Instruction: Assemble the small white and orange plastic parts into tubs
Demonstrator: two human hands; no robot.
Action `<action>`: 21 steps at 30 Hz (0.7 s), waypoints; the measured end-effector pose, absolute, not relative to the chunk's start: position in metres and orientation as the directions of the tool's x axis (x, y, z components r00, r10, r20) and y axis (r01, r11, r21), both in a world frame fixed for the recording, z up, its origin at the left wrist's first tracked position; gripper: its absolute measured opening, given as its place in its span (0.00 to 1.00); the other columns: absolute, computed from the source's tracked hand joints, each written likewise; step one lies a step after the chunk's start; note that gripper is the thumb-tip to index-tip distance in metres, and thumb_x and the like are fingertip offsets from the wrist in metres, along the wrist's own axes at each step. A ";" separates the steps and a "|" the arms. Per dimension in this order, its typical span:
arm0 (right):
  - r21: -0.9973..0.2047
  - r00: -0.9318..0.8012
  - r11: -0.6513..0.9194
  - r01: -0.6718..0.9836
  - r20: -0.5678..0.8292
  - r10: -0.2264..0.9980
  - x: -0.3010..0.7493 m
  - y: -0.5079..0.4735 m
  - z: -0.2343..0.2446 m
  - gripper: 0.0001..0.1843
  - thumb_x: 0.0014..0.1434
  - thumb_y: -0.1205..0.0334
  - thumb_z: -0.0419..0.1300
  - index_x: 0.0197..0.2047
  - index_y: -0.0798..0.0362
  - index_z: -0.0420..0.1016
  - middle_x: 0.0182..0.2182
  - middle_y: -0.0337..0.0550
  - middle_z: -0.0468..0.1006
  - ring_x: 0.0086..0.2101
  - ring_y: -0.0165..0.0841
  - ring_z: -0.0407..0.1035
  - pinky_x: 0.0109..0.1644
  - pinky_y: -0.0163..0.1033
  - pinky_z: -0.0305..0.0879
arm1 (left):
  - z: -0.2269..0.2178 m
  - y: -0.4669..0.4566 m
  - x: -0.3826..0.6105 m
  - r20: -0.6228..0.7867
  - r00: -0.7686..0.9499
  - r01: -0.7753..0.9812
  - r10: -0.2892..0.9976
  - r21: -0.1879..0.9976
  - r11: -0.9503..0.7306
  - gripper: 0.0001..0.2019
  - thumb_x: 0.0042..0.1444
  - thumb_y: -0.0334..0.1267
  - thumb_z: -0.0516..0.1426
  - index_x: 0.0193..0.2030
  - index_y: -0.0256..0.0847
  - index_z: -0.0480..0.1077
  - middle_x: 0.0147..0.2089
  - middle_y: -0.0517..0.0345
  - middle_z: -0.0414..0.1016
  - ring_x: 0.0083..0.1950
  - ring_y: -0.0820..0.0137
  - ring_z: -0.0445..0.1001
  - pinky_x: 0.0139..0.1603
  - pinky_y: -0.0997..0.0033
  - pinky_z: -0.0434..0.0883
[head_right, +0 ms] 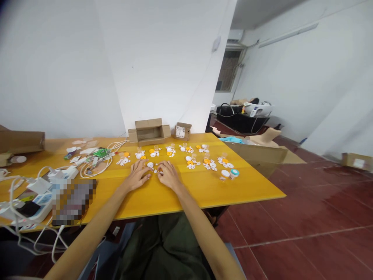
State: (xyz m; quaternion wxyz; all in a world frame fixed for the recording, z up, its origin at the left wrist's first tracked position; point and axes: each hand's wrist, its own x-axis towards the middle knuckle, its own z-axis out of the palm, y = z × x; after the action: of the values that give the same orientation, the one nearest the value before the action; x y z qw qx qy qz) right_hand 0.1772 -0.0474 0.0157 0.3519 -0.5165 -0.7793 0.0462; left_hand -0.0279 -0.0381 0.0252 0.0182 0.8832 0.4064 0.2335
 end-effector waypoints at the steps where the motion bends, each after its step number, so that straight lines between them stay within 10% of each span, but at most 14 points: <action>1: -0.433 -0.210 0.452 0.780 0.499 0.841 0.177 -0.047 0.015 0.10 0.53 0.74 0.61 0.34 0.48 0.75 0.47 0.45 0.77 0.49 0.39 0.69 0.53 0.45 0.66 | 0.026 -0.039 -0.028 0.396 0.563 0.707 0.725 0.224 -0.671 0.15 0.64 0.40 0.52 0.54 0.51 0.73 0.69 0.51 0.59 0.69 0.51 0.54 0.65 0.39 0.60; 21: -0.399 -0.222 0.457 0.795 0.509 0.831 0.177 -0.044 0.012 0.08 0.61 0.69 0.58 0.41 0.48 0.77 0.49 0.47 0.75 0.50 0.40 0.66 0.53 0.44 0.62 | 0.024 -0.036 -0.031 0.403 0.552 0.711 0.730 0.231 -0.665 0.18 0.61 0.35 0.53 0.56 0.51 0.73 0.69 0.51 0.59 0.68 0.51 0.55 0.65 0.38 0.60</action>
State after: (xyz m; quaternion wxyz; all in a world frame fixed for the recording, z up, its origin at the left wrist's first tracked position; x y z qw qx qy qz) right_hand 0.1769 -0.0443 0.0119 0.3436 -0.5204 -0.7813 0.0265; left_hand -0.0306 -0.0357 0.0241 0.0203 0.8806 0.4090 0.2383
